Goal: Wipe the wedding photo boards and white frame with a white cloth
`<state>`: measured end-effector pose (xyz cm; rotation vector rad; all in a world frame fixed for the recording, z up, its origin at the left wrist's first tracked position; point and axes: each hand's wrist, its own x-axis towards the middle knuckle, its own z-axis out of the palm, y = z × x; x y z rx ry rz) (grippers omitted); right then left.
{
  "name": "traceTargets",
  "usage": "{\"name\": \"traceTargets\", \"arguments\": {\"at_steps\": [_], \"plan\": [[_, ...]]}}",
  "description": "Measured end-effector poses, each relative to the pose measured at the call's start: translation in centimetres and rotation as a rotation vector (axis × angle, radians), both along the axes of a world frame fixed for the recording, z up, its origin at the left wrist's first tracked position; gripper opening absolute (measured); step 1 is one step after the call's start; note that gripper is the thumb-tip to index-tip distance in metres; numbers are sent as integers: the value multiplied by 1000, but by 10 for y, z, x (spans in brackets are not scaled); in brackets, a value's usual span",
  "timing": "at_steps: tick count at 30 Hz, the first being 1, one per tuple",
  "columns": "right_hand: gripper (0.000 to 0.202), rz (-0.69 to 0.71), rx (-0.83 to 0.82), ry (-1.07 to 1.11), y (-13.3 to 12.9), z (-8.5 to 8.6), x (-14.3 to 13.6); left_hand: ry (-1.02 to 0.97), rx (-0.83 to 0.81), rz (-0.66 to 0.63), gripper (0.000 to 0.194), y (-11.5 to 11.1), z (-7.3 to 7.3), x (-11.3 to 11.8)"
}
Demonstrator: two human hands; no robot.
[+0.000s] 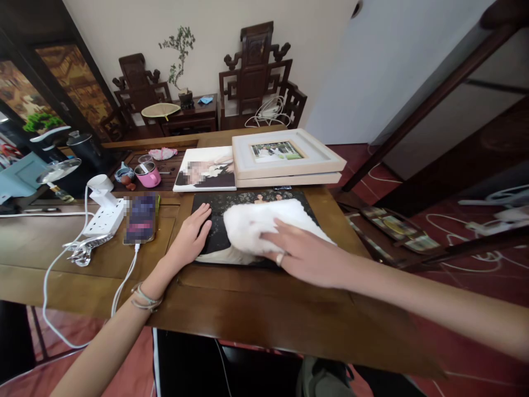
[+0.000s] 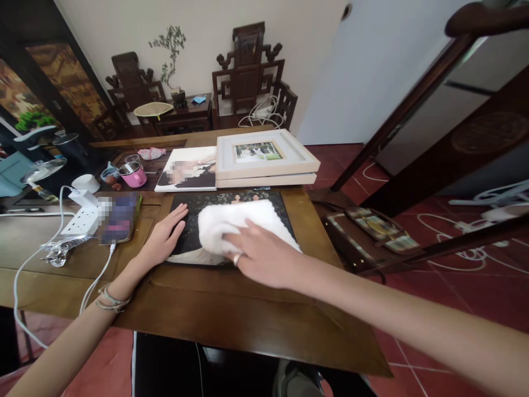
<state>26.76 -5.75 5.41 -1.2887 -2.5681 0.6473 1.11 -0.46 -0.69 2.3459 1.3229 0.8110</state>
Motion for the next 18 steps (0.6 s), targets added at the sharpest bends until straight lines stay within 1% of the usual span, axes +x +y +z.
{"name": "traceTargets", "arguments": {"at_steps": [2, 5, 7, 10, 12, 14, 16, 18], "plan": [[32, -114, -20, 52, 22, -3, -8, -3, 12, -1, 43, 1, -2, -1], [36, -194, -67, 196, 57, -2, -30, 7, 16, -5, 44, 1, -4, -2], [40, -174, -66, 258, 78, 1, -47, 15, 22, 0, 44, 2, -4, -2], [41, -70, -60, 280, 102, 7, -70, 18, 43, 1, 41, 2, -2, -1], [41, -37, -65, 272, 110, 10, -78, 18, 49, -5, 39, 3, 0, 0], [43, -36, -66, 254, 112, 11, -77, 20, 47, -9, 38, 2, 1, 0], [44, -45, -71, 228, 108, 12, -66, 22, 42, -7, 39, 2, 1, 0], [43, -59, -80, 202, 99, 12, -46, 22, 36, -8, 40, 2, 0, -1]]}}
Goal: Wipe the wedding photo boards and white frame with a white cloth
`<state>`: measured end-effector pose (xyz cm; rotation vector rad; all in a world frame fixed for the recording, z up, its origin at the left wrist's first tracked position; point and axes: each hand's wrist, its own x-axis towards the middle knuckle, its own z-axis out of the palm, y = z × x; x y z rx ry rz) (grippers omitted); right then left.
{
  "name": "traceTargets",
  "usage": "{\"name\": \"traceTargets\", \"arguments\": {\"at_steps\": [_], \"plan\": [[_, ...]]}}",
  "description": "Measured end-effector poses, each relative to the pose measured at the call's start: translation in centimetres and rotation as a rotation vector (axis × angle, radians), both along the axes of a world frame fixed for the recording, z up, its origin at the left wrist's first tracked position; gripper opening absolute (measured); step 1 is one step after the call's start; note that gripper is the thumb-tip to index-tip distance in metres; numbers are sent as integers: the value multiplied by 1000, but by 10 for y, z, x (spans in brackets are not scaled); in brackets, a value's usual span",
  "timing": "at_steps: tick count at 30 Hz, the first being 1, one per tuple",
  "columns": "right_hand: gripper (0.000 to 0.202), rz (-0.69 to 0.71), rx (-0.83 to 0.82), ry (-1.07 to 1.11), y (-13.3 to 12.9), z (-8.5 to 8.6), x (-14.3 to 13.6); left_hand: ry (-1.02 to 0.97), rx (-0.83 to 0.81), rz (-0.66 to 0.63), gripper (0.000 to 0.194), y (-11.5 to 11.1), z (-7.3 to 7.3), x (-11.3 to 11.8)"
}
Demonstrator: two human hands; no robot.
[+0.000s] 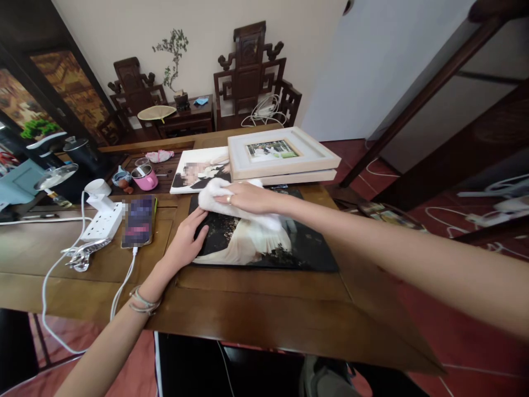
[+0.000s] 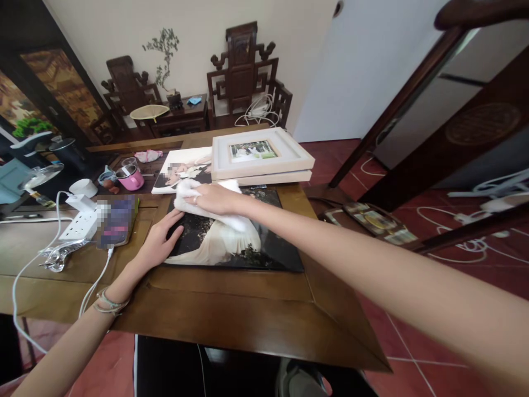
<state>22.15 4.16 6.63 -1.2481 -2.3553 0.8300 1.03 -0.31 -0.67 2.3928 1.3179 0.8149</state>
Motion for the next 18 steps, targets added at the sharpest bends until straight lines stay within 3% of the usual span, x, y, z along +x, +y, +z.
{"name": "traceTargets", "arguments": {"at_steps": [4, 9, 14, 18], "plan": [[43, -30, -15, -30, -23, -3, 56, 0, -11, -7, 42, -1, -1, -1], [44, -180, 42, -146, -43, -18, 110, -9, -13, -2, 42, -1, 0, 0], [29, -134, 85, -272, -94, -34, 108, -4, -5, -1, 41, -1, 1, 0], [30, 65, 62, -214, -152, -25, 82, -4, -3, -2, 43, 0, 0, 0]]}}
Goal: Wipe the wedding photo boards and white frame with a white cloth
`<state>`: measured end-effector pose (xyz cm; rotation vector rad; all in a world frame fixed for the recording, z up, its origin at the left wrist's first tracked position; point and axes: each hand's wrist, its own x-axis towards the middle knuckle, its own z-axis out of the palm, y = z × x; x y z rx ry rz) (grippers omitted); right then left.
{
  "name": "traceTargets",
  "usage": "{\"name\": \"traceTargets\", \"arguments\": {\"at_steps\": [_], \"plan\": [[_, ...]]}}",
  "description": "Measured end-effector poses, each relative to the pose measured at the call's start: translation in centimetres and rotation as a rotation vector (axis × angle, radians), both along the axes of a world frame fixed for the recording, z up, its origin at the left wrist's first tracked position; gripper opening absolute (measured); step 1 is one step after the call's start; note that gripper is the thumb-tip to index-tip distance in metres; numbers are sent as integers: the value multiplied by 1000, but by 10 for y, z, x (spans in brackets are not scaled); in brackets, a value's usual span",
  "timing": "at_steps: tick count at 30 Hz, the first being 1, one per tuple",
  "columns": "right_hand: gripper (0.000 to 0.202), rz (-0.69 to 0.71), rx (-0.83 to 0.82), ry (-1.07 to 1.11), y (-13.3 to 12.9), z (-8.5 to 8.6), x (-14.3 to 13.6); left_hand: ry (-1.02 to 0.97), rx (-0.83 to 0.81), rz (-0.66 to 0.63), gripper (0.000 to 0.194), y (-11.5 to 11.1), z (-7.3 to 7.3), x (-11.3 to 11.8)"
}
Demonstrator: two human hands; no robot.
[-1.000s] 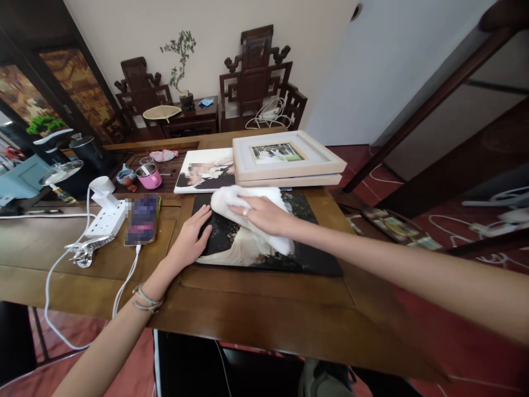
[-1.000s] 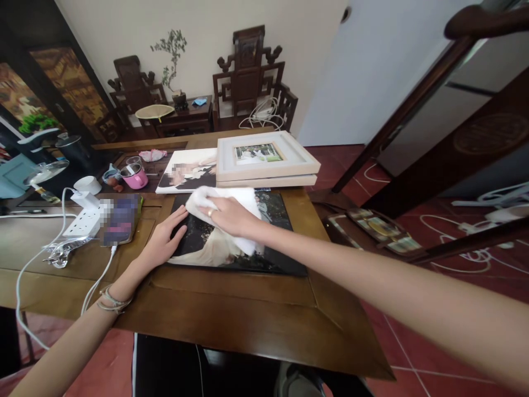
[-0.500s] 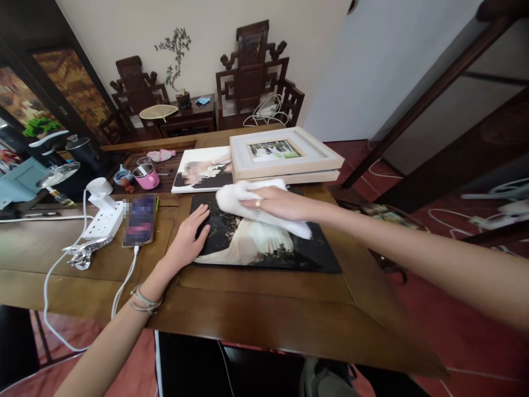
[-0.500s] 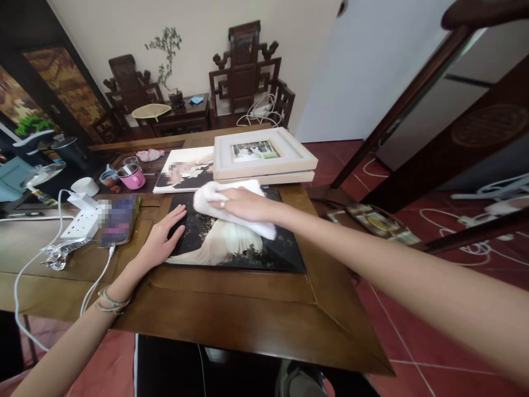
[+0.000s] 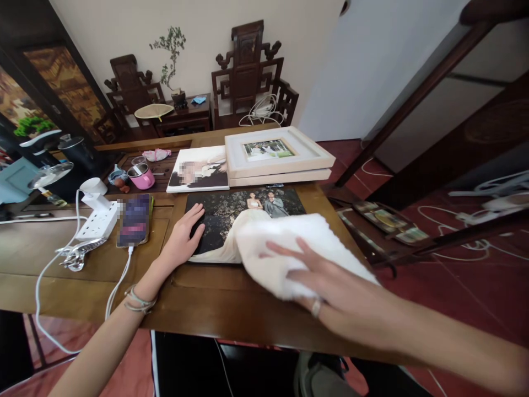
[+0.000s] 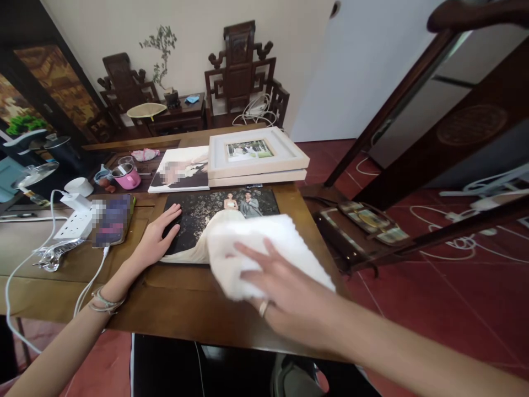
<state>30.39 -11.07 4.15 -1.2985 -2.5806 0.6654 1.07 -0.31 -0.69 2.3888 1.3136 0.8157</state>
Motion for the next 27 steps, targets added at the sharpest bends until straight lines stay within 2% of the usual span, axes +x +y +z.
{"name": "traceTargets", "arguments": {"at_steps": [2, 4, 6, 10, 13, 16, 18, 21, 27], "plan": [[36, 127, -33, 26, -14, 8, -8, 2, 1, 2, 43, 1, -1, 0], [37, 190, -60, 24, -11, 13, -9, 7, -2, 1, 42, 1, -1, 0], [35, 134, -66, 7, 8, 12, -2, 7, -3, -2, 42, 1, -1, 0], [34, -117, -12, -41, 68, 3, 27, 2, -5, -2, 43, 1, 1, 0], [38, -128, 54, -47, 107, 1, 46, 2, -10, 1, 43, 1, 1, 0], [37, -128, 89, -59, 122, 0, 53, 4, -10, 6, 42, 1, 2, 0], [36, -161, 100, -78, 114, -3, 50, 4, -10, 6, 42, 2, 1, 0], [34, -172, 121, -84, 82, -7, 40, 4, -7, 4, 42, 2, 1, 0], [29, -16, 72, -47, 2, 0, 16, 29, -4, 16, 42, 2, 1, 1]]}}
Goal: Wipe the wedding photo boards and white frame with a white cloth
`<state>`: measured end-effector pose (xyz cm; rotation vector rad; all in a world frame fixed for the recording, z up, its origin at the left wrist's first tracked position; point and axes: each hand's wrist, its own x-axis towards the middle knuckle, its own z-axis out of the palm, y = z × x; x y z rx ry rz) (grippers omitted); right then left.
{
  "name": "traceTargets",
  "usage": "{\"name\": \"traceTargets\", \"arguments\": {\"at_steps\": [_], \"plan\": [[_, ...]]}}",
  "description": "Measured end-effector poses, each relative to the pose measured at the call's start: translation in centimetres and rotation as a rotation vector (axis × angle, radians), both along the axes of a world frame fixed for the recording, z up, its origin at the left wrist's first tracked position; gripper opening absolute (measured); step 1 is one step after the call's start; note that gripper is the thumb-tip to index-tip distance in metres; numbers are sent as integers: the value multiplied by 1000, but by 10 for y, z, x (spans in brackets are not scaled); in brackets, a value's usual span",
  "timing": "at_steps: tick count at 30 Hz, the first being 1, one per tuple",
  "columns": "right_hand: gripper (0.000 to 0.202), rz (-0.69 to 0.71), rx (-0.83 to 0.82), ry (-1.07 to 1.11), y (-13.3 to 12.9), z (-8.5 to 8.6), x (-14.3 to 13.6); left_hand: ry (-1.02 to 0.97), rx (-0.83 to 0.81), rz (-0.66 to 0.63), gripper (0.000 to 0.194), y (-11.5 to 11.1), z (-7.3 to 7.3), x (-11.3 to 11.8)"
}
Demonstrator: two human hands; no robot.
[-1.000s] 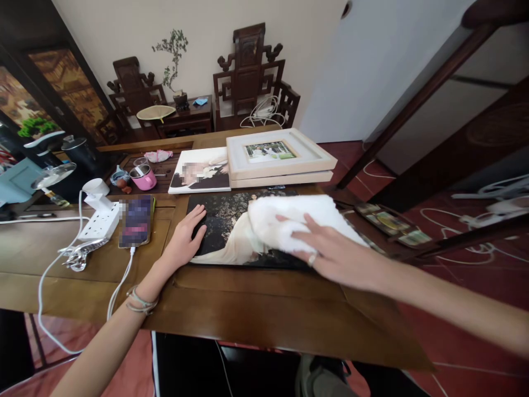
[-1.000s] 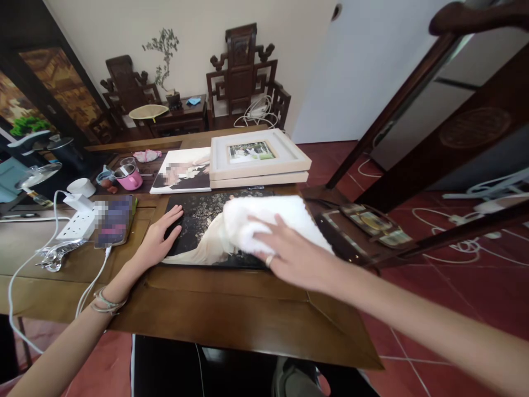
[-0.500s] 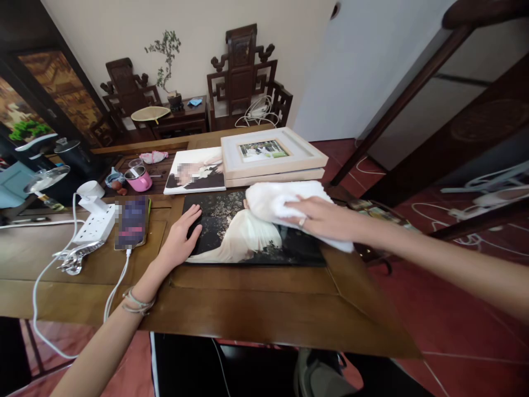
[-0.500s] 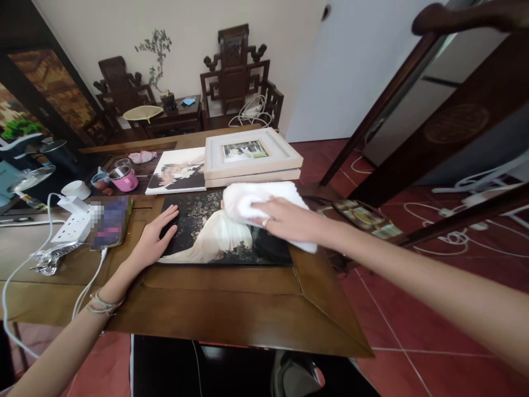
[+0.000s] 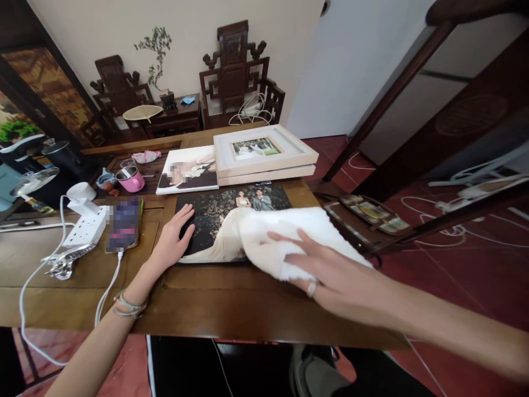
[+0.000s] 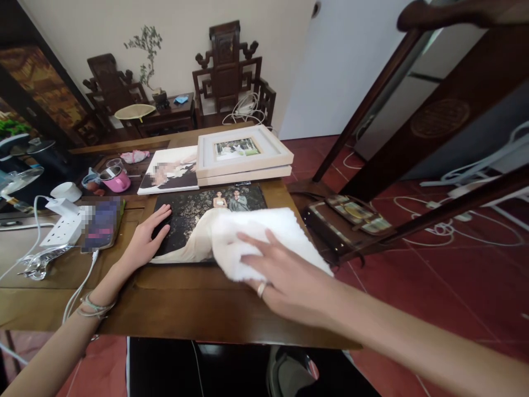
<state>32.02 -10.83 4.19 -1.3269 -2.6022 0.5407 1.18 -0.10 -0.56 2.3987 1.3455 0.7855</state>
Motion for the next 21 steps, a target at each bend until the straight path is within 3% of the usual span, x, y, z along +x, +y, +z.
{"name": "traceTargets", "arguments": {"at_steps": [3, 5, 11, 14, 17, 21], "plan": [[30, 50, -16, 6, -9, 1, -6, 1, -1, -5, 43, 0, 0, 0], [32, -11, 23, 4, 4, -2, -4, 2, 0, -4, 43, 0, 1, 0], [34, -116, 101, -46, 96, -12, 22, -12, -7, 1, 43, 0, 1, -1], [34, -116, 106, -42, 123, -12, 30, -19, -7, -4, 43, 0, 1, -1], [32, -116, 113, -17, 114, -13, 26, -21, -4, -3, 42, 0, 0, -1], [27, -98, 110, 51, 58, -21, 20, -16, -3, 0, 43, -1, 1, -1]]}}
